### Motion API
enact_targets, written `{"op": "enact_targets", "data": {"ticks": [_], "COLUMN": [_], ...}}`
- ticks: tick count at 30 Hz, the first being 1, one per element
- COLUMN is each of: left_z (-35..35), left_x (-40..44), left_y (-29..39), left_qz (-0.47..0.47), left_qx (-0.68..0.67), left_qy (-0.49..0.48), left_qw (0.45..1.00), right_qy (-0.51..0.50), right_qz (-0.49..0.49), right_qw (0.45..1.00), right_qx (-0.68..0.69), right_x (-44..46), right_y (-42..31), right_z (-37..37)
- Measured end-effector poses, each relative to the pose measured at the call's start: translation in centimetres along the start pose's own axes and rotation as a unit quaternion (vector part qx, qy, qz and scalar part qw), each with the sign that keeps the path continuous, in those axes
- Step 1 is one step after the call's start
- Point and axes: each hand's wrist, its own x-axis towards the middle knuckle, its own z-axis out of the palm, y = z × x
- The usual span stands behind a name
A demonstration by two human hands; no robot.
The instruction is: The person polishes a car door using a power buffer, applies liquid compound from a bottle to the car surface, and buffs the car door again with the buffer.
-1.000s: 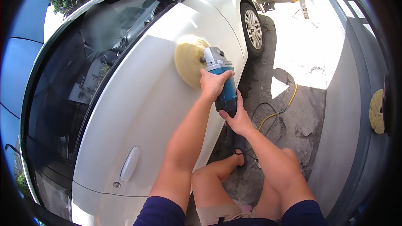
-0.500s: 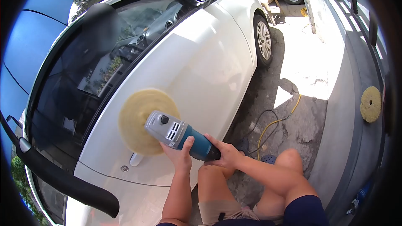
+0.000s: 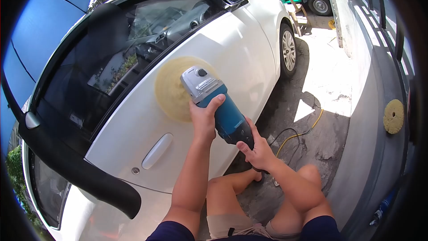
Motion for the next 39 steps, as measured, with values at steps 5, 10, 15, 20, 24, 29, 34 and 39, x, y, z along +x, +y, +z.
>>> {"op": "enact_targets", "data": {"ticks": [5, 10, 15, 20, 24, 29, 34, 39], "left_z": [7.4, 9.7, 7.0, 0.8, -5.1, -16.0, -18.7, -14.6], "left_x": [6.0, 8.5, 6.0, -1.0, -8.0, -15.2, -18.7, -15.9], "left_y": [-1.0, 0.2, 1.5, 4.5, 7.8, 8.0, 10.3, 9.2], "left_qz": [-0.066, -0.077, -0.06, -0.036, -0.003, 0.047, 0.063, 0.057], "left_qx": [0.028, 0.026, -0.03, -0.067, -0.077, -0.121, -0.072, -0.13], "left_qy": [-0.034, -0.069, -0.017, 0.028, 0.091, 0.115, 0.104, 0.095], "left_qw": [0.997, 0.994, 0.998, 0.997, 0.993, 0.985, 0.99, 0.985], "right_qy": [0.072, 0.079, 0.023, -0.046, -0.126, -0.23, -0.262, -0.195], "right_qz": [0.046, 0.063, 0.079, 0.041, 0.001, -0.045, -0.063, -0.03], "right_qw": [0.996, 0.994, 0.997, 0.997, 0.99, 0.964, 0.954, 0.971], "right_qx": [0.032, 0.031, 0.004, -0.052, -0.063, -0.128, -0.134, -0.137], "right_x": [3.2, 5.8, 4.1, -0.2, -3.5, -6.3, -8.4, -8.2], "right_y": [-2.2, -3.9, -6.7, -9.5, -11.4, -13.7, -13.7, -14.8], "right_z": [-4.6, -6.6, -5.9, -2.6, 1.4, 7.3, 10.7, 8.6]}}
